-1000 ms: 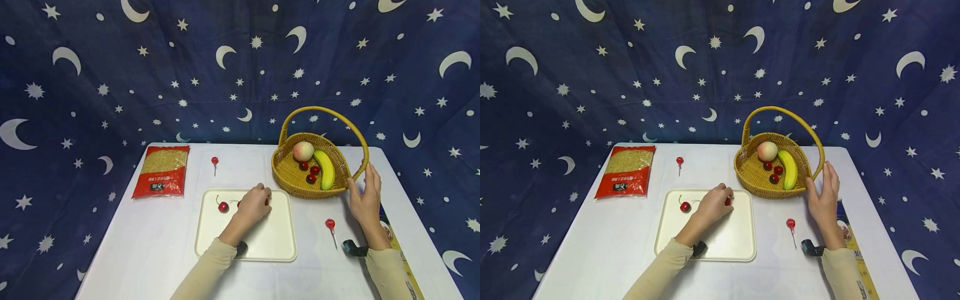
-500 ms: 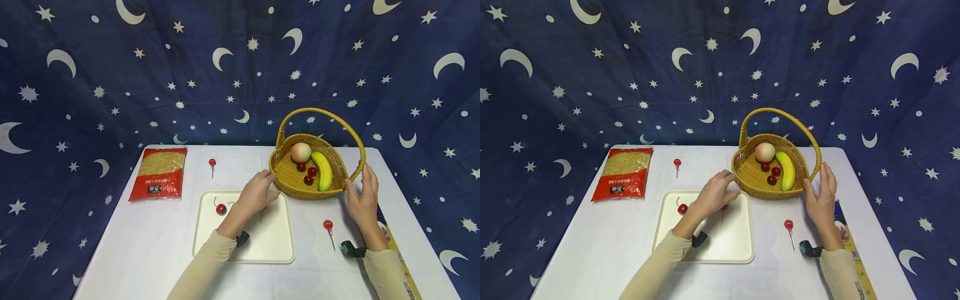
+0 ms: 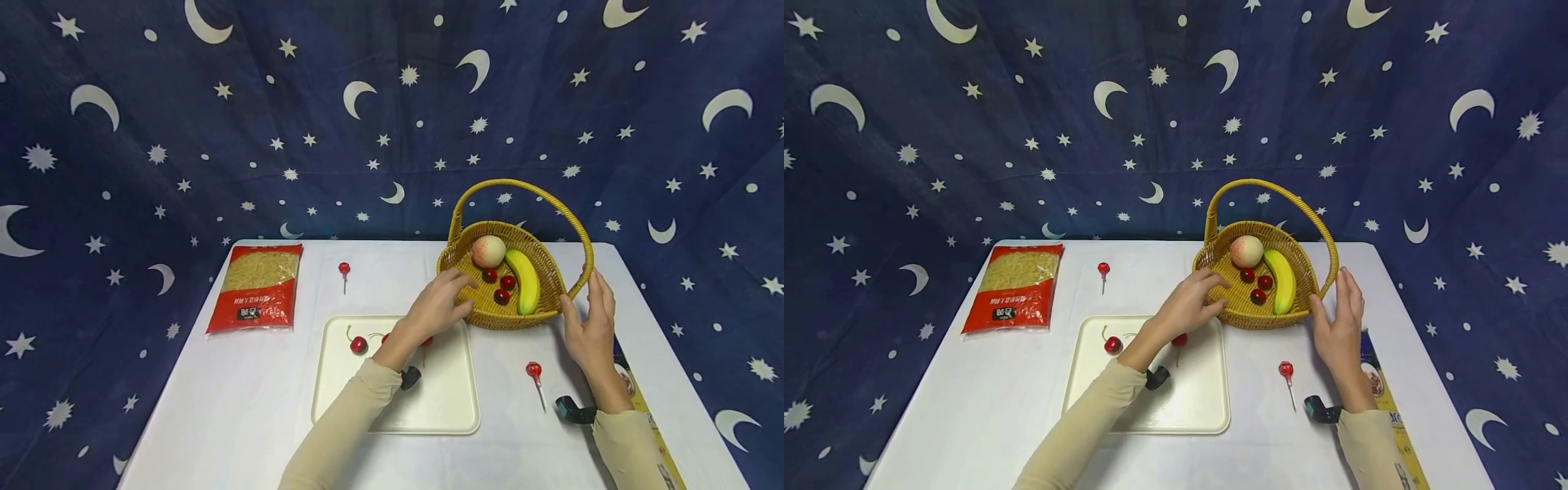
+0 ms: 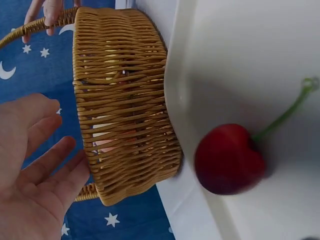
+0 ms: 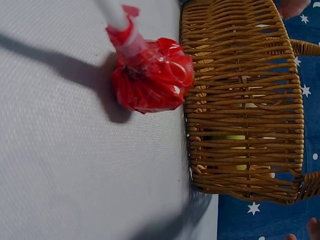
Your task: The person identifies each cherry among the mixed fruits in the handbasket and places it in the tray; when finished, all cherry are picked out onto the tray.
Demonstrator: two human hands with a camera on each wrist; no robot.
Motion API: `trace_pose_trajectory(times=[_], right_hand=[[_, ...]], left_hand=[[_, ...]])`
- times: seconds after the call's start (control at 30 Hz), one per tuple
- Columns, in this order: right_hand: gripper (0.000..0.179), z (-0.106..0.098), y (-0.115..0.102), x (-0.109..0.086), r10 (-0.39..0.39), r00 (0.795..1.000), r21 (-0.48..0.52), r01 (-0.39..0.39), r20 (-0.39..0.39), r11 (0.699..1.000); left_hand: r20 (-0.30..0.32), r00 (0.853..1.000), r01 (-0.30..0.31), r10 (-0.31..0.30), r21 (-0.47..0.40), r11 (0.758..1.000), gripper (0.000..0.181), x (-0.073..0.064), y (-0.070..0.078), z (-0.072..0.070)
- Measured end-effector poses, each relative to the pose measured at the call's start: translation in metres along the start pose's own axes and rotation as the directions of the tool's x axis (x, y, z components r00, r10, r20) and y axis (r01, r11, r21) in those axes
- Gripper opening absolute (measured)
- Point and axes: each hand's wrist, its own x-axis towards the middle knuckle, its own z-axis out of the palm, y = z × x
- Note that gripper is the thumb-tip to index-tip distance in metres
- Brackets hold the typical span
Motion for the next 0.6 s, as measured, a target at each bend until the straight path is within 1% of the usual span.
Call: trace_pose_trajectory(times=[0.1, 0.17, 0.27, 0.33, 0.4, 0.43, 0.53, 0.57, 0.6], right_hand=[[0.073, 0.001, 0.000, -0.001, -0.004, 1.000, 0.002, 0.004, -0.005, 1.000], [0.073, 0.000, 0.000, 0.000, -0.004, 1.000, 0.002, 0.005, -0.010, 1.000], [0.073, 0.001, -0.001, 0.000, 0.005, 1.000, 0.007, -0.005, -0.011, 1.000], [0.073, 0.001, -0.001, 0.000, 0.015, 1.000, 0.007, -0.015, -0.006, 1.000], [0.072, 0.001, 0.000, 0.000, 0.015, 1.000, 0.008, -0.015, 0.000, 1.000], [0.072, 0.001, 0.001, -0.001, 0.012, 1.000, 0.010, -0.012, 0.003, 1.000], [0.072, 0.000, 0.002, 0.000, -0.011, 1.000, 0.017, 0.011, 0.005, 1.000], [0.072, 0.000, 0.002, 0.000, -0.018, 1.000, 0.017, 0.018, 0.003, 1.000], [0.071, -0.001, 0.002, 0.001, -0.025, 1.000, 0.020, 0.025, 0.000, 0.999]], left_hand=[[0.016, 1.000, -0.003, 0.003, 0.006, 1.000, 0.031, 0.010, 0.002, 0.002], [0.036, 0.999, -0.007, 0.007, 0.004, 1.000, 0.030, 0.022, 0.006, 0.004], [0.091, 0.996, -0.002, 0.004, -0.021, 1.000, 0.030, 0.041, 0.013, 0.009], [0.145, 0.989, 0.004, 0.001, -0.031, 1.000, 0.031, 0.053, 0.017, 0.016], [0.221, 0.975, 0.014, -0.008, -0.025, 1.000, 0.034, 0.063, 0.021, 0.023], [0.267, 0.963, 0.019, -0.015, -0.012, 1.000, 0.036, 0.066, 0.022, 0.026], [0.395, 0.918, 0.020, -0.033, 0.038, 0.999, 0.041, 0.072, 0.025, 0.033], [0.426, 0.904, 0.017, -0.035, 0.045, 0.999, 0.042, 0.073, 0.025, 0.034], [0.448, 0.893, 0.011, -0.033, 0.050, 0.999, 0.043, 0.074, 0.026, 0.036]])
